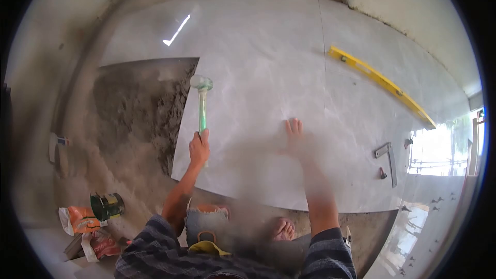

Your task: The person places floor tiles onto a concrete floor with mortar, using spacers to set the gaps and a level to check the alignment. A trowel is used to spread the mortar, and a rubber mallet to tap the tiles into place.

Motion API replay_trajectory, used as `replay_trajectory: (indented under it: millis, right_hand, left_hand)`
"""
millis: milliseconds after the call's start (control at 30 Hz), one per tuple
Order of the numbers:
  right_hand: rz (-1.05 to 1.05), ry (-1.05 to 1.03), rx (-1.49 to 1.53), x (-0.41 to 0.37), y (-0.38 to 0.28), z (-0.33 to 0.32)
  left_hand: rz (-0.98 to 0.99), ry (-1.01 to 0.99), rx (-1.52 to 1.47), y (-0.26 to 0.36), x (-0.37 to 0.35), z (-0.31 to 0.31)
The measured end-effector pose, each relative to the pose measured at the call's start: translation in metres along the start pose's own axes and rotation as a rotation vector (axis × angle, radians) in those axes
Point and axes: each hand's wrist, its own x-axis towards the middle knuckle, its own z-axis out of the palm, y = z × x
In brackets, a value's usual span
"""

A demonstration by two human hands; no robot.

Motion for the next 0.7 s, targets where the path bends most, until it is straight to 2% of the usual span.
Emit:
replay_trajectory:
  millis: [33,67,100,167,200,367,467,500,533,567,600,633,700]
  right_hand:
    - [-0.085,0.1,-0.064,0.009,0.025,0.033]
    - [0.005,-0.026,-0.143,-0.001,0.013,0.02]
    - [-0.001,-0.056,-0.161,0.007,0.021,0.028]
    - [0.005,-0.068,-0.116,0.004,0.016,0.016]
    - [0.011,-0.026,-0.082,0.0,0.011,0.014]
    - [0.048,-0.005,-0.032,-0.023,0.022,0.029]
    - [-0.002,-0.093,-0.098,-0.024,0.062,0.024]
    - [-0.057,-0.005,-0.227,0.002,0.114,0.067]
    - [-0.109,0.039,-0.314,0.004,0.151,0.09]
    - [-0.081,0.033,-0.202,0.011,0.189,0.111]
    - [-0.023,-0.043,-0.172,-0.031,0.192,0.119]
    - [0.021,-0.053,-0.148,-0.053,0.185,0.094]
    - [0.092,0.011,-0.096,-0.067,0.164,0.028]
  left_hand:
    - [0.063,0.071,-0.006,0.0,-0.008,0.0]
    - [-0.02,0.009,0.011,-0.023,-0.017,0.014]
    - [0.073,0.01,0.07,-0.072,-0.011,0.045]
    - [0.008,-0.181,0.326,-0.06,0.0,0.053]
    - [-0.031,-0.329,0.32,-0.033,-0.007,0.032]
    - [-0.194,-0.589,0.041,0.009,-0.039,0.023]
    - [0.114,-0.597,0.216,-0.041,-0.054,0.055]
    - [0.124,-0.671,0.091,-0.052,-0.074,0.04]
    - [0.089,-0.753,-0.186,-0.036,-0.098,0.002]
    - [0.082,-0.799,-0.47,-0.016,-0.14,-0.044]
    - [0.12,-0.789,-0.632,0.005,-0.174,-0.074]
    - [-0.089,-0.855,-0.665,-0.01,-0.149,-0.057]
    - [-0.233,-0.851,-0.488,-0.023,-0.094,-0.026]
